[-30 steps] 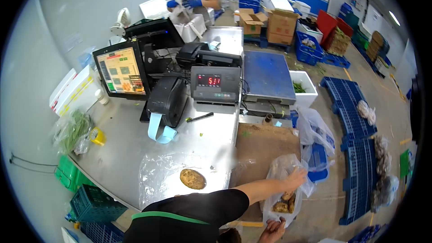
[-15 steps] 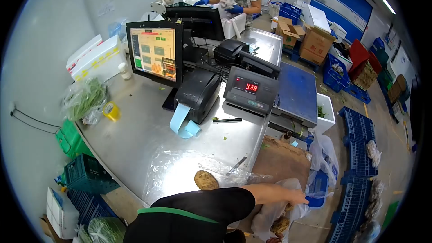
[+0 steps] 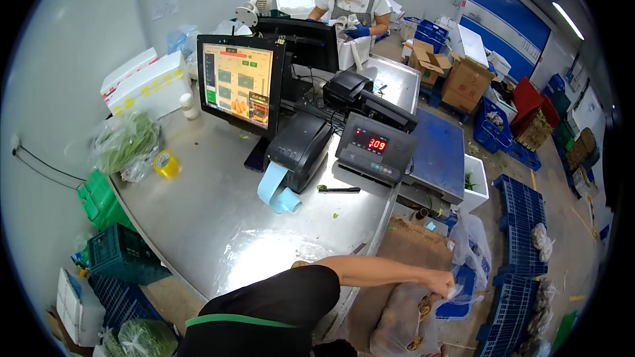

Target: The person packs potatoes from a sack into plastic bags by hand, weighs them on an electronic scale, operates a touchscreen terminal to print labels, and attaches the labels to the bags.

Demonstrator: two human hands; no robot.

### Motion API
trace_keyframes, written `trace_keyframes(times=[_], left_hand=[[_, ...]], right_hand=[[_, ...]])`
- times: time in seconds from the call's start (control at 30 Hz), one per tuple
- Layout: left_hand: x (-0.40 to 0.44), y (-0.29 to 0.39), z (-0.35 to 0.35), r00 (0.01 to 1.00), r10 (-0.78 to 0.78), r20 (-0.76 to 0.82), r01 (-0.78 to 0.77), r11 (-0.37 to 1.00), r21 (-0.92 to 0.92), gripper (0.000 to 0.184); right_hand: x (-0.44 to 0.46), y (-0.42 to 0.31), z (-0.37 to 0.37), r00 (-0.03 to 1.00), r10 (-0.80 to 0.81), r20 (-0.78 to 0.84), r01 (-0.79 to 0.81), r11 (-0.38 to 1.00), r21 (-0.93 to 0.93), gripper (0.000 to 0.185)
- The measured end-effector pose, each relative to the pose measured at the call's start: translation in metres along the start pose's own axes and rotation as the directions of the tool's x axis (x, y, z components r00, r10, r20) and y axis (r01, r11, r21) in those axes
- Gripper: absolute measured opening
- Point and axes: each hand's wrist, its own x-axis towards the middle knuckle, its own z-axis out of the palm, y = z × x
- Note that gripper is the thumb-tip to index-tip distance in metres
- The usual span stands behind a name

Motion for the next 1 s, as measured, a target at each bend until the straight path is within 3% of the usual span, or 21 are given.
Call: trace_keyframes(times=[0.07, 0.1, 0.13, 0.17, 0.2, 0.23, 0.3, 0.37, 0.4, 0.5, 0.53, 0.6, 0.7, 0.8, 0.9, 0.93, 1.0], left_hand=[[-0.007, -0.004, 0.010, 0.998, 0.023, 0.060, -0.016, 0.993, -0.117, 0.017], [-0.012, 0.000, 0.015, 0.995, 0.003, 0.101, 0.033, 0.937, -0.347, 0.019], [-0.017, 0.009, 0.023, 0.989, -0.009, 0.147, 0.090, 0.826, -0.556, 0.021], [-0.021, 0.014, 0.028, 0.981, -0.010, 0.193, 0.150, 0.667, -0.729, 0.024], [-0.022, 0.014, 0.029, 0.970, -0.039, 0.241, 0.210, 0.636, -0.742, 0.030], [-0.020, 0.012, 0.031, 0.955, -0.054, 0.290, 0.268, 0.571, -0.776, 0.030], [-0.016, 0.000, 0.038, 0.920, -0.074, 0.384, 0.376, 0.433, -0.819, 0.030], [0.003, -0.036, 0.052, 0.921, 0.050, 0.386, 0.327, 0.438, -0.837, 0.028], [0.007, -0.049, 0.057, 0.916, 0.109, 0.385, 0.304, 0.436, -0.847, 0.027], [-0.039, 0.017, 0.049, 0.948, 0.043, 0.314, 0.256, 0.482, -0.838, 0.027], [-0.038, 0.015, 0.048, 0.942, 0.098, 0.322, 0.230, 0.511, -0.828, 0.027], [-0.034, 0.002, 0.050, 0.917, 0.206, 0.342, 0.175, 0.562, -0.808, 0.026], [-0.025, -0.014, 0.051, 0.938, 0.076, 0.339, 0.240, 0.564, -0.790, 0.038], [0.007, -0.066, 0.044, 0.884, -0.113, 0.453, 0.435, 0.549, -0.714, 0.048], [0.007, -0.068, 0.034, 0.927, -0.376, 0.013, 0.361, 0.882, -0.304, 0.054], [0.007, -0.071, 0.025, 0.895, -0.445, -0.020, 0.408, 0.838, -0.363, 0.055], [0.007, -0.098, -0.003, 0.808, -0.583, -0.079, 0.484, 0.735, -0.474, 0.057]], right_hand=[[0.008, 0.007, 0.007, 0.999, -0.038, -0.006, 0.038, 0.998, -0.046, 0.034], [0.010, 0.015, 0.011, 0.998, -0.055, -0.013, 0.054, 0.996, -0.068, 0.037], [0.038, 0.053, -0.059, 0.979, -0.053, 0.199, 0.078, 0.990, -0.119, 0.053], [0.037, 0.052, -0.047, 0.962, -0.149, 0.230, 0.234, 0.882, -0.408, 0.054], [0.035, 0.044, -0.015, 0.931, -0.224, 0.288, 0.362, 0.667, -0.651, 0.054], [0.034, 0.033, 0.018, 0.889, -0.271, 0.368, 0.449, 0.368, -0.814, 0.055], [0.038, 0.025, 0.036, 0.956, -0.060, 0.288, 0.293, 0.286, -0.912, 0.048], [0.066, 0.036, 0.008, 0.953, 0.229, 0.199, 0.162, 0.170, -0.972, 0.046], [0.074, 0.039, 0.008, 0.931, 0.144, 0.335, 0.299, 0.225, -0.927, 0.044], [0.107, 0.065, -0.022, 0.962, 0.146, 0.233, 0.150, 0.431, -0.890, 0.041], [0.097, 0.043, 0.008, 0.926, 0.378, 0.006, -0.226, 0.566, -0.793, 0.041], [0.107, 0.057, -0.001, 0.926, 0.378, -0.020, -0.271, 0.624, -0.733, 0.041], [0.116, 0.082, -0.019, 0.946, 0.323, 0.014, -0.222, 0.681, -0.698, 0.042], [0.123, 0.107, -0.044, 0.952, 0.300, 0.055, -0.179, 0.697, -0.695, 0.044], [0.135, 0.154, -0.109, 0.947, 0.272, 0.169, -0.048, 0.642, -0.765, 0.045], [0.141, 0.175, -0.139, 0.934, 0.254, 0.252, 0.047, 0.610, -0.791, 0.045], [0.095, 0.132, -0.069, 0.950, 0.310, -0.034, -0.297, 0.865, -0.405, 0.048]])
